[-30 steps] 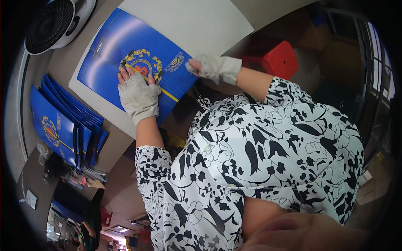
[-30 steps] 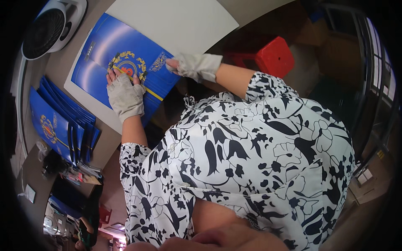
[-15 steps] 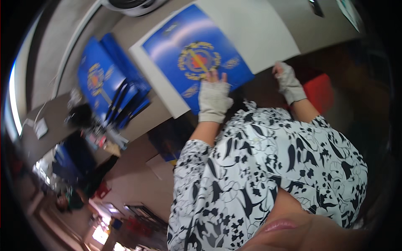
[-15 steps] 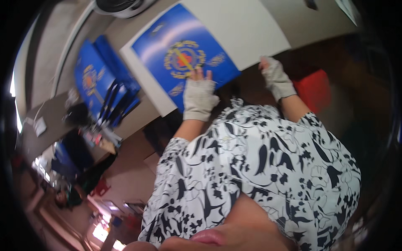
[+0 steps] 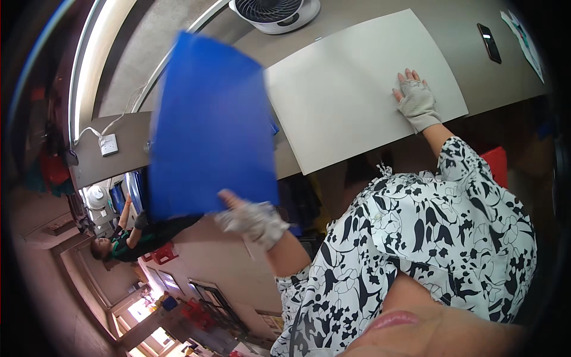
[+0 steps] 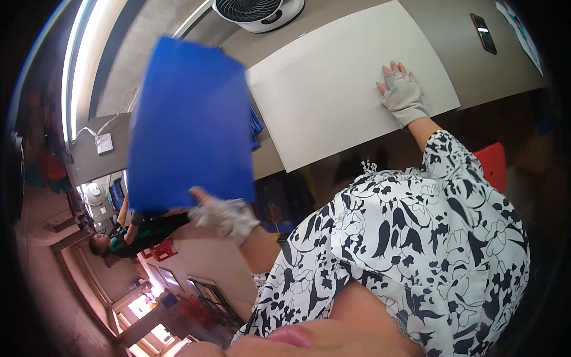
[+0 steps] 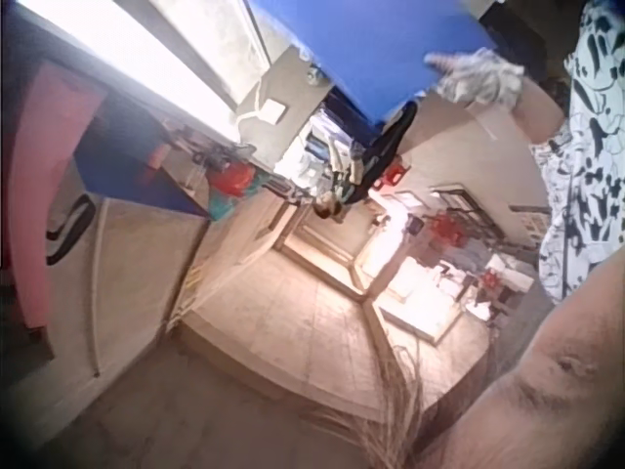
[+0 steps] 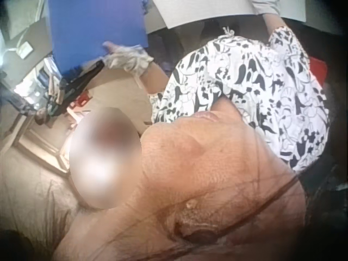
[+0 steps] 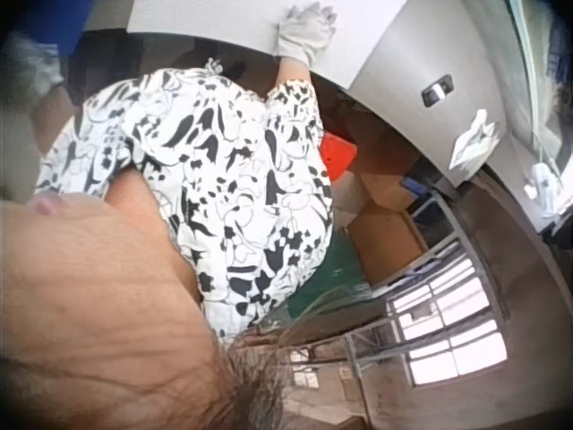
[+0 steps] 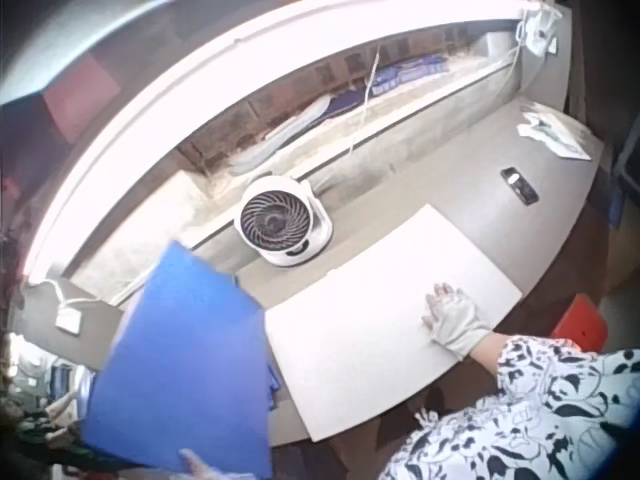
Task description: Assembling and folding blue cardstock folders on a desk.
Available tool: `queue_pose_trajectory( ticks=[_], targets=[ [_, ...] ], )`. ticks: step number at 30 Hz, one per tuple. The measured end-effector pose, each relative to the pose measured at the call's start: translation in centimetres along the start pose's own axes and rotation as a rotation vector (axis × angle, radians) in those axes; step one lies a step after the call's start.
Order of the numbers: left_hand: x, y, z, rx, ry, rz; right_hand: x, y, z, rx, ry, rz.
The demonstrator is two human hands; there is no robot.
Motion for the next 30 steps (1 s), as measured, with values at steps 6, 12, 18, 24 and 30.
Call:
queue_pose_trajectory(
  ticks=[6,12,18,24,30],
  targets=[
    [9.8,-4.2,0.8,0.236,0.622,-0.424,1.8,1.2,-0.9,0.086,-0.012,0.002],
    [9.9,6.9,12.7,-0.173,1.514,0.564,1.4,0.9,-2.3,0.093,-0.047,0.02],
    [6.2,12.8,17.8,-0.512,1.198,1.122,2.2,2.0,-3.8,0.096,-0.047,0.023],
    [4.4,12.0,16.4,-0.417,1.095,1.152,2.6,3.2,-3.9,0.098,-0.043,0.031],
    [0.7,15.4,3.9,-0.349,1.149,0.574,2.1,4.3,-3.1,0.098,-0.04,0.054]
  ],
)
Point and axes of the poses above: each hand's wrist, its own z-axis towards the middle knuckle, its own y-axis out of the palm, x = y × z, the point moved 6 cm from there along z, towards the middle knuckle, and after that the axes turned 13 degrees about -x, right-handed, at the moved point
